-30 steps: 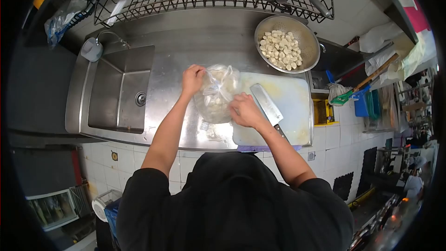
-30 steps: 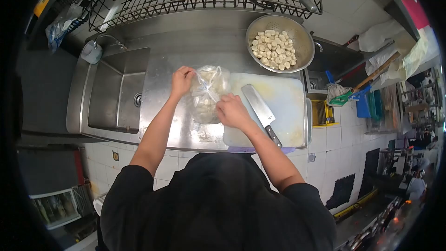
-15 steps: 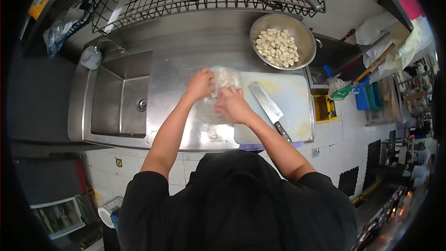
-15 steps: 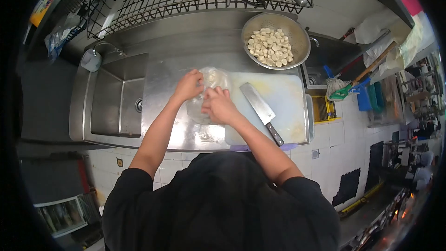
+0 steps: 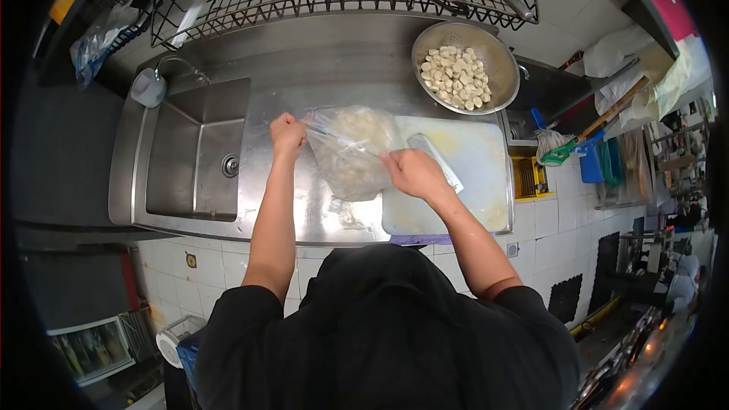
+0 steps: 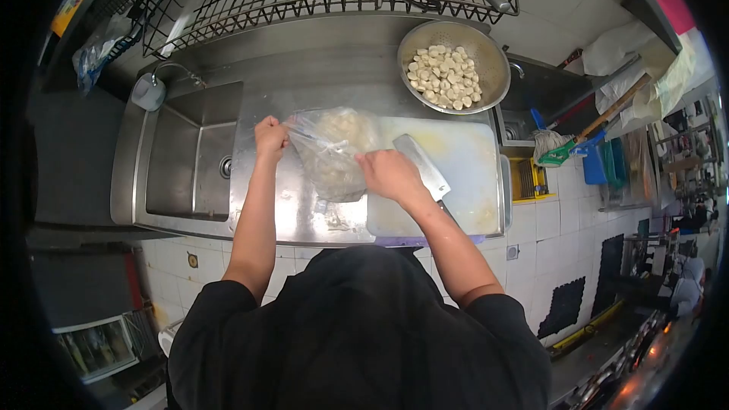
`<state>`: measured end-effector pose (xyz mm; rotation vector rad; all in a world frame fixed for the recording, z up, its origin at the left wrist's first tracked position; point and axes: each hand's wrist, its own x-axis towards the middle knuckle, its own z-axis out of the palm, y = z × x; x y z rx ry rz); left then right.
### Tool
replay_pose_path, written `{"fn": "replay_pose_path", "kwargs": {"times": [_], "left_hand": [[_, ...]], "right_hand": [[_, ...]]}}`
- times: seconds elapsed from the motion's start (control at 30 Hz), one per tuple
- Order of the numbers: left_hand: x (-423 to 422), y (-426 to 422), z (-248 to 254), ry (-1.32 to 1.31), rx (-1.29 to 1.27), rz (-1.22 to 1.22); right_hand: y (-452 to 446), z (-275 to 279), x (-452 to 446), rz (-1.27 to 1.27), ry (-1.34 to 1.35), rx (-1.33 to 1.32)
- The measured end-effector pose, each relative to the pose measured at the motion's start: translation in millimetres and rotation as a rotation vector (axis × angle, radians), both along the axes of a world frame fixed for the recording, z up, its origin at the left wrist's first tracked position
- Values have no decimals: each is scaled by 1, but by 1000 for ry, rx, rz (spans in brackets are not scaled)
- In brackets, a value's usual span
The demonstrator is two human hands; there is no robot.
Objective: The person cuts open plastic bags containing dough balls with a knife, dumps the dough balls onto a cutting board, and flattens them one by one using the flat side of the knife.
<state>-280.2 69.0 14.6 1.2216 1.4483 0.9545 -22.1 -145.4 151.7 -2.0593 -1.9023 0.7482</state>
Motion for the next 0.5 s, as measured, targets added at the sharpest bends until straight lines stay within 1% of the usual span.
{"fn": "replay_pose_path", "kwargs": {"times": [0.03, 0.07, 0.13, 0.17, 0.23, 0.27, 0.33, 0.37, 0.43, 0.47, 0.5], "left_hand": [[-2, -3, 1, -444, -296, 45], [4, -8, 0, -446, -294, 44], [30, -39, 36, -697, -468, 296], [31, -43, 37, -698, -469, 299], [29, -48, 39, -1042, -447, 159], [21, -43, 45, -1041, -448, 161], [2, -33, 73, -1197, -449, 130], [3, -35, 85, -1200, -447, 133], [15, -47, 108, -475, -301, -84], [20, -55, 97, -476, -297, -78], [25, -66, 76, -76, 16, -311]], "right_hand": [[3, 5, -3, -166, -31, -114], [5, -2, -1, -166, -33, -111], [9, -28, 3, -60, -175, -72], [8, -34, -3, -57, -176, -73], [-3, -44, -23, 185, -460, 50], [-12, -48, -27, 185, -459, 49], [-30, -55, -33, 188, -517, 32], [-33, -54, -30, 192, -519, 32], [-38, -48, -23, 111, -400, 27], [-34, -44, -23, 117, -400, 31], [-25, -39, -21, 113, -367, 23]]}}
